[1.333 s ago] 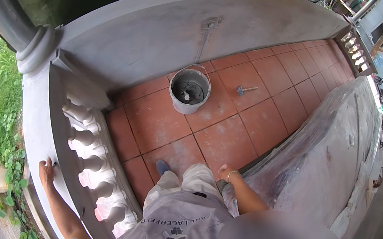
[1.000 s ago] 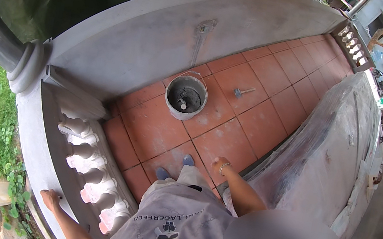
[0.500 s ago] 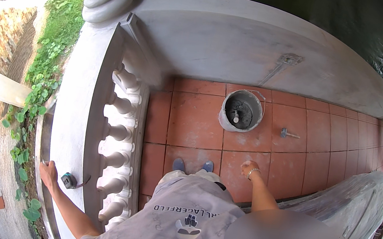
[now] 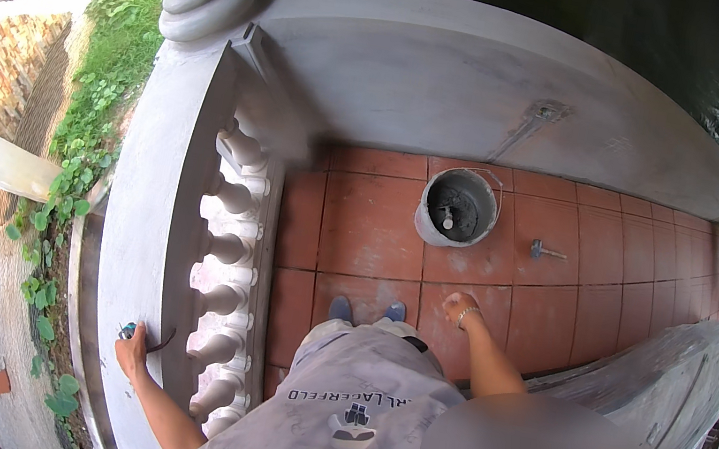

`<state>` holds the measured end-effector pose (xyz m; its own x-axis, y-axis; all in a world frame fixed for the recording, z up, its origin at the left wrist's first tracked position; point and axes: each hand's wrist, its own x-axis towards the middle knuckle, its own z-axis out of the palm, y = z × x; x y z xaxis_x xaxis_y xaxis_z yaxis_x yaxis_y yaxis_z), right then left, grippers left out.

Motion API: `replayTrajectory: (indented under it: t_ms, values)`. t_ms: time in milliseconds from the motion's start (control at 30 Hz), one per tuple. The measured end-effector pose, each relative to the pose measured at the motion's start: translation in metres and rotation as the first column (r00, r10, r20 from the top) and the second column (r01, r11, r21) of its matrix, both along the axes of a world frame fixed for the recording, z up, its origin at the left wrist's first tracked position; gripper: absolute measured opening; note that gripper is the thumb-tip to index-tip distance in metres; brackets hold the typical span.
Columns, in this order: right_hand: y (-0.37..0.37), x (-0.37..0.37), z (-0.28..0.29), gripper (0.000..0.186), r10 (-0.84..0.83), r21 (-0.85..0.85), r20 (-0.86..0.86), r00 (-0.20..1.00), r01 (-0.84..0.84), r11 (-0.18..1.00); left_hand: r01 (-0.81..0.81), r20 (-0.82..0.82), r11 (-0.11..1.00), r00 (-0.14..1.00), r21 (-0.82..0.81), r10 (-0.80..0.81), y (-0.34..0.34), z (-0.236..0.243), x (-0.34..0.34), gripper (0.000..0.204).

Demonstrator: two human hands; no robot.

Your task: The person walks through a tiled outdoor area, picks up a bucket, then squats to sort broken terracotta tiles by hand, stacking them into piles. The person later stands and uses a hoe to move debris.

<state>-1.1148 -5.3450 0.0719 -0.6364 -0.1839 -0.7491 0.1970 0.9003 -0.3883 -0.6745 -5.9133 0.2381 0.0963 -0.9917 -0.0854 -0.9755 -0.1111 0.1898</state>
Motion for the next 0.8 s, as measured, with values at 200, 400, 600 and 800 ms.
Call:
replayTrajectory:
  t_ms: [200,400,600,800]
  values:
    - [0.025,0.020,0.000,0.029,-0.037,0.118,-0.045,0.998,0.042,0.992,0.135,-0.501,0.991,0.857,-0.016,-0.125,-0.011,0.020,-0.045,0.045]
    - [0.067,0.048,-0.003,0.031,-0.102,0.104,-0.084,0.991,0.111,0.988,0.486,-0.831,0.874,0.489,0.006,-0.267,0.014,0.065,-0.197,0.036]
    - [0.137,0.071,-0.034,0.035,-0.260,0.072,-0.041,0.965,0.262,0.962,0.736,-0.959,0.617,0.249,0.279,0.137,0.117,0.049,-0.354,0.054]
    - [0.256,0.060,-0.079,0.037,-0.474,0.111,-0.008,0.881,0.472,0.875,0.915,-0.906,0.196,0.281,0.353,0.317,0.291,0.021,-0.473,0.055]
